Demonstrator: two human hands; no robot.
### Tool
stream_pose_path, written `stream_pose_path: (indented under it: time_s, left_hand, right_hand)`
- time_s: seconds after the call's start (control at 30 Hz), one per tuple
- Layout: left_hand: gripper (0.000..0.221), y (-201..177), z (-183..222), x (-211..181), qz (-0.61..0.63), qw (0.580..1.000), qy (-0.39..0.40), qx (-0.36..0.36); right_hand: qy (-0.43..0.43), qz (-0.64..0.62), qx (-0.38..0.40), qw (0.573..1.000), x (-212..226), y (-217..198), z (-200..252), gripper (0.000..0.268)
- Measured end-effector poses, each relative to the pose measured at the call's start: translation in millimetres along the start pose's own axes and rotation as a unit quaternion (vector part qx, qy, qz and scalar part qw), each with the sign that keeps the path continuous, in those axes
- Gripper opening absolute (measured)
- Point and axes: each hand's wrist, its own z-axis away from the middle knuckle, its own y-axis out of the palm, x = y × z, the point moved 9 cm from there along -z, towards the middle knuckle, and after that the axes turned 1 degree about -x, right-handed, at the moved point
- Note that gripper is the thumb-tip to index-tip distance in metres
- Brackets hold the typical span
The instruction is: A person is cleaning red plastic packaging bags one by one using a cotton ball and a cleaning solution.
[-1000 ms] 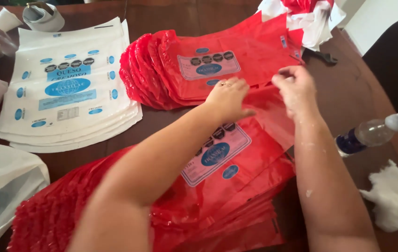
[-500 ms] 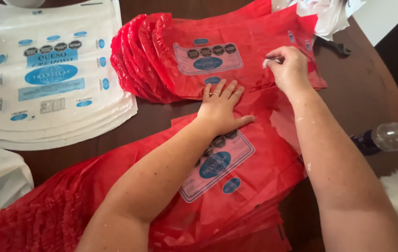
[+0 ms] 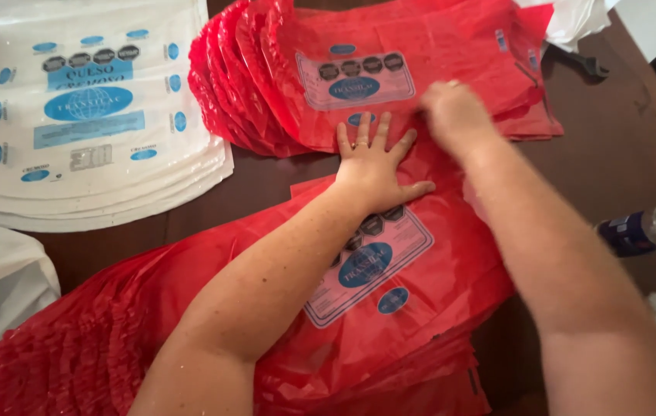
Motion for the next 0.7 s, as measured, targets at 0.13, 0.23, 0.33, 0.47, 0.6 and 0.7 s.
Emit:
stream_pose_path:
  time_s: [0.13,0.23,0.33,0.47,0.6,0.7]
  left_hand:
    - [0.102,-10,6,-4,0.027,0.999,-0.009,0.030]
    - [0.100,-10,6,-5,0.028,0.999,-0.009,0.038]
    - [0.101,-8,6,-4,0.026,0.999,-0.014,0.034]
    - [0.101,-8,5,-3,0.028,0.999,-0.013,0.029]
    - [0.100,-12,7,-5,0.023,0.999,-0.011,0.035]
    - [0.100,-12,10,-6,0.026,0.998,-0.015,0.052]
  right_hand:
    - [0.012,0.040,0.027,0.999,-45,-34,16,0.018]
    - [0.120,0.012,0.130,0.984,-37,-64,17,0.027]
    - [0.194,-0.271,0.085,0.939,24,-99,5,0.038]
    - [-0.010,-0.194,-0.024,0.981,37,-60,-4,0.016]
    - [0.012,-0.073,-0.026,0.997,-37,-34,26,0.025]
    - [0.137,0.107,0.143,0.974,-102,-27,44,0.027]
